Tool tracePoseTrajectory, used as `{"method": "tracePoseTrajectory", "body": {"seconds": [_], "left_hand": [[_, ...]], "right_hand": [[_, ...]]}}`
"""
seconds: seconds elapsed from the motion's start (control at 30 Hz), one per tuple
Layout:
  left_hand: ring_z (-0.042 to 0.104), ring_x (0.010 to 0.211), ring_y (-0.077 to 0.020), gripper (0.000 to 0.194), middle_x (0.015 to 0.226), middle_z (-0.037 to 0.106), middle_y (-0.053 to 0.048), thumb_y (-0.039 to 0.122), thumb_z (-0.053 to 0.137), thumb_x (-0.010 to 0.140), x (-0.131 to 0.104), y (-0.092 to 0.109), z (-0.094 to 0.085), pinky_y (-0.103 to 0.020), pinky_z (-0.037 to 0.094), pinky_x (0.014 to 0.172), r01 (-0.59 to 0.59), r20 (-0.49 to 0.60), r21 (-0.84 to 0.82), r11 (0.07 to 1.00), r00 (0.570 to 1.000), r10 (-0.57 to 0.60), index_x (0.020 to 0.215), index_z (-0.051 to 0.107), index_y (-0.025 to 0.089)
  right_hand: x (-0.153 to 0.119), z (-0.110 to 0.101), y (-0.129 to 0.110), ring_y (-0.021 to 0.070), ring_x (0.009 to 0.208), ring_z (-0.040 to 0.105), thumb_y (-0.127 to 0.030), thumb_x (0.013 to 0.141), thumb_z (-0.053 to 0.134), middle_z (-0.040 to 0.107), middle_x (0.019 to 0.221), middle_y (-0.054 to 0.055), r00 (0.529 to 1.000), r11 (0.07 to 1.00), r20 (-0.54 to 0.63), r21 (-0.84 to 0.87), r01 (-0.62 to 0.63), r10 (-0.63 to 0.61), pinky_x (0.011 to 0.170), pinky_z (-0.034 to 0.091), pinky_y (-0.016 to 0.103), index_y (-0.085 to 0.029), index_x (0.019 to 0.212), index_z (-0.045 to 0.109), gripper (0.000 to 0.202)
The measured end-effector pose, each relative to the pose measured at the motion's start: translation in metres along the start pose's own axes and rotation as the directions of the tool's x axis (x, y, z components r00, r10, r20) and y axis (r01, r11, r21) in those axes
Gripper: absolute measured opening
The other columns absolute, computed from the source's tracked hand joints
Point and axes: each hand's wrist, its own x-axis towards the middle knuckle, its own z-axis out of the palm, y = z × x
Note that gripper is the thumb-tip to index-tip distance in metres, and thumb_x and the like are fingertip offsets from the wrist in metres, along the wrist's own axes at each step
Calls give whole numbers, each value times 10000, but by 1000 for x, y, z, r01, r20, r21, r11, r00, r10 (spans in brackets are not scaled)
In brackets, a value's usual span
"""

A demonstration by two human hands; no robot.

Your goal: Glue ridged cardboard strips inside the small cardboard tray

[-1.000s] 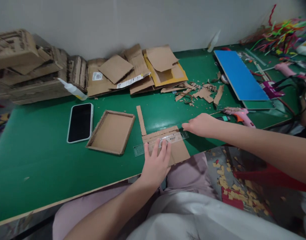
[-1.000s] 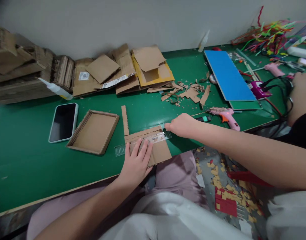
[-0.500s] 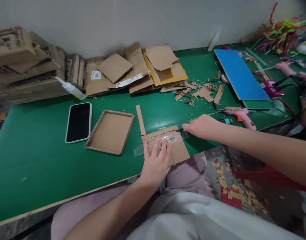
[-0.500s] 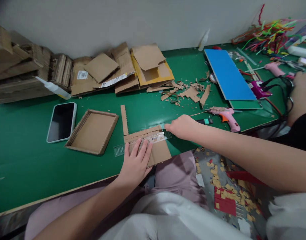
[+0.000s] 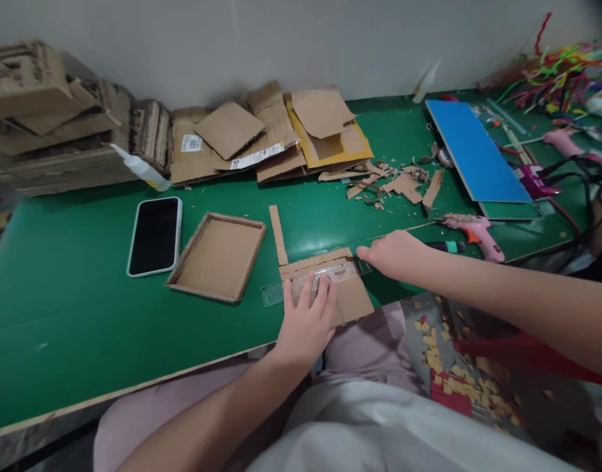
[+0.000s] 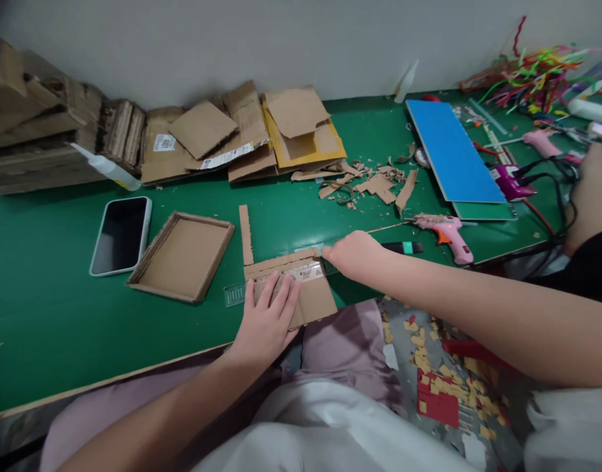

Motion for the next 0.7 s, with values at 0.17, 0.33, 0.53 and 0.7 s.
{"method": "tracePoseTrajectory", "body": {"seconds": [0.17, 0.33, 0.53, 0.7], "left_hand": [[196, 1332, -337, 716, 1450, 293, -105, 484, 438, 834, 0, 1, -1, -679, 153, 1011, -2, -13, -11, 1000, 1000, 2, 1415, 198, 140], [198, 1332, -337, 723, 1445, 303, -108, 487, 457, 823, -1, 2, -4, -666, 149, 1019, 12, -10, -10, 1000, 1000, -12, 1412, 212, 145], [210, 1328, -338, 748, 1444, 303, -117, 511, 473, 808, -1, 1, -3, -660, 143, 1023, 9, -34, -9, 1000, 999, -9, 1412, 217, 151], [219, 1328, -333, 743, 1436, 319, -123, 511, 471, 809, -1, 1, -4, -646, 149, 1029, 10, -50, -21, 1000, 999, -11, 1411, 220, 155]], "right_hand": [[3, 2, -3, 212, 671, 639, -116, 822, 403, 658, 733, 119, 1000, 1000, -6, -22, 4, -4, 544, 363, 260, -148, 1018, 553, 249], [5, 4, 3, 218, 676, 644, -152, 849, 401, 659, 733, 111, 999, 999, -31, -33, 9, -10, 533, 346, 250, -168, 1015, 559, 230], [-11, 21, 9, 205, 696, 637, -374, 920, 320, 652, 766, 73, 967, 980, -198, 152, -131, 160, 517, 341, 240, -186, 942, 567, 311], [-17, 47, -10, 155, 821, 628, -494, 845, 464, 543, 1179, 47, 924, 909, -339, 416, -23, 179, 591, 425, 225, -254, 1169, 500, 404]]}}
